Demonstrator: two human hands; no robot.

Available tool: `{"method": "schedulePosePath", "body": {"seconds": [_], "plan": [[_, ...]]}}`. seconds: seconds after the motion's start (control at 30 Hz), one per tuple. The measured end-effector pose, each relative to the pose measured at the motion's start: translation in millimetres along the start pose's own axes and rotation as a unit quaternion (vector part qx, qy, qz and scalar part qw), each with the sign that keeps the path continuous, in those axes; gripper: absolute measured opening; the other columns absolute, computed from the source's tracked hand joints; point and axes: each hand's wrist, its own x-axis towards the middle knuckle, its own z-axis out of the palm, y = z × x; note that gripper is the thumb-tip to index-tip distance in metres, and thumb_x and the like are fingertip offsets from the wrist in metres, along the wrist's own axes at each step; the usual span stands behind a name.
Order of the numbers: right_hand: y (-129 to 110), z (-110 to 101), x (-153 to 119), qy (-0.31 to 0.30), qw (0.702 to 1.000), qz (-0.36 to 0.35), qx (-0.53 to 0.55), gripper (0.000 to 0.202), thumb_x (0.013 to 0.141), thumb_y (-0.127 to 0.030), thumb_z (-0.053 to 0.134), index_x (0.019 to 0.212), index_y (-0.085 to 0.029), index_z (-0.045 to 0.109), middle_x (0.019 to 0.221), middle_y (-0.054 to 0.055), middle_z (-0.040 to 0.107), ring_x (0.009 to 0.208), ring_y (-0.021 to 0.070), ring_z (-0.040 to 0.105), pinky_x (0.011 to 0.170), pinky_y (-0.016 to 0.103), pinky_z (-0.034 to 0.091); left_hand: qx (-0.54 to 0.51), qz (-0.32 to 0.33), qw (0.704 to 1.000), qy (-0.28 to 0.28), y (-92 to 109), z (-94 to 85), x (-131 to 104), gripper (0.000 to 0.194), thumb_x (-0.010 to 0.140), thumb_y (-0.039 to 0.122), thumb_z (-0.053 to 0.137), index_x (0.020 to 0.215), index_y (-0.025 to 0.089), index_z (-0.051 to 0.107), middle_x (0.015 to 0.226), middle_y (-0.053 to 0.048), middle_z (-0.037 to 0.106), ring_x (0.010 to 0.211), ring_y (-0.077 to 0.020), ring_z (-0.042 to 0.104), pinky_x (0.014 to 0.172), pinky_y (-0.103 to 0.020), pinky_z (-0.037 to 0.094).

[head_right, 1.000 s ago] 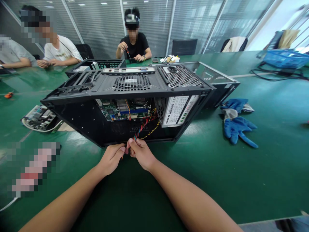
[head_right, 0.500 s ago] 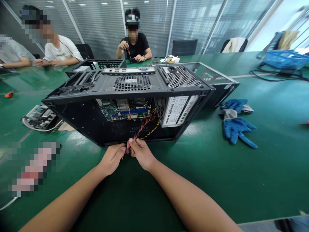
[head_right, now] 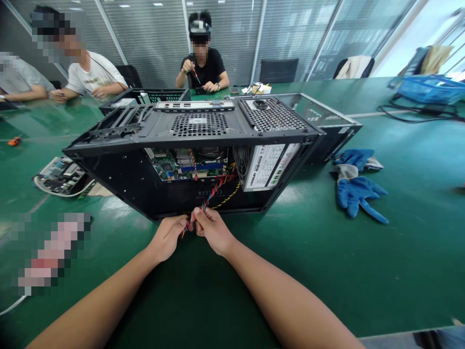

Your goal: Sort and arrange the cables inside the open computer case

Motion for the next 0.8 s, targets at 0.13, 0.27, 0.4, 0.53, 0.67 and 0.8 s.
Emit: {"method": "schedulePosePath", "body": {"seconds": [0.13, 0.27, 0.4, 0.53, 0.67, 0.8], "plan": [[-0.2, 0.6, -0.6, 0.004, 1.0, -0.007, -0.005, 0.038, 0.086, -0.054, 0.059, 0.072, -0.018, 0.055, 0.044, -0.008, 0.037, 0.044, 0.0078, 0.027, 0.048, 0.026, 0.021, 0.029, 0.016, 0.999, -0.002, -0.7, 0.7, -0.9, 0.032, 0.094, 0.025, 0.032, 0.071, 0.018, 0.053, 0.062, 0.0, 0.054, 0.059, -0.0147, 0.05, 0.063, -0.026, 0.034], [0.9, 0.8, -1.2, 0.015, 1.0, -0.018, -0.001, 0.038, 0.086, -0.052, 0.06, 0.07, -0.018, 0.055, 0.044, -0.009, 0.035, 0.044, 0.0075, 0.028, 0.048, 0.026, 0.022, 0.069, 0.045, 0.997, 0.003, -1.7, 3.6, -2.8, 0.031, 0.096, 0.026, 0.033, 0.072, 0.019, 0.05, 0.064, -0.001, 0.053, 0.06, -0.0146, 0.049, 0.063, -0.027, 0.034], [2.5, -0.4, -0.8, 0.02, 1.0, -0.011, -0.001, 0.038, 0.085, -0.053, 0.061, 0.07, -0.018, 0.055, 0.044, -0.009, 0.036, 0.042, 0.007, 0.028, 0.047, 0.026, 0.021, 0.083, 0.049, 0.995, 0.005, -1.5, 4.1, -2.5, 0.03, 0.097, 0.027, 0.034, 0.071, 0.019, 0.049, 0.064, -0.001, 0.053, 0.06, -0.0146, 0.049, 0.063, -0.027, 0.034], [4.1, -2.6, 0.2, 0.008, 1.0, -0.005, 0.005, 0.036, 0.087, -0.051, 0.059, 0.071, -0.018, 0.055, 0.044, -0.008, 0.038, 0.043, 0.0074, 0.028, 0.048, 0.026, 0.022, 0.037, 0.03, 0.999, -0.019, -2.1, 0.4, -0.8, 0.034, 0.097, 0.029, 0.032, 0.073, 0.018, 0.053, 0.064, -0.001, 0.055, 0.06, -0.0144, 0.05, 0.062, -0.026, 0.034], [2.9, -2.2, -0.2, 0.007, 1.0, -0.003, 0.009, 0.037, 0.087, -0.05, 0.059, 0.071, -0.018, 0.055, 0.043, -0.008, 0.037, 0.044, 0.0077, 0.03, 0.048, 0.026, 0.023, 0.001, 0.022, 0.999, -0.041, -3.9, -2.8, 0.3, 0.035, 0.098, 0.031, 0.032, 0.075, 0.017, 0.055, 0.064, 0.0, 0.056, 0.06, -0.0136, 0.05, 0.062, -0.026, 0.035], [0.9, -0.5, -1.0, 0.008, 1.0, -0.007, 0.003, 0.038, 0.086, -0.052, 0.06, 0.07, -0.018, 0.054, 0.042, -0.009, 0.037, 0.043, 0.0072, 0.029, 0.048, 0.025, 0.022, 0.034, 0.037, 0.998, -0.031, -4.6, -1.5, -0.1, 0.037, 0.098, 0.033, 0.031, 0.072, 0.018, 0.051, 0.064, 0.0, 0.056, 0.061, -0.0136, 0.051, 0.063, -0.026, 0.036]]}}
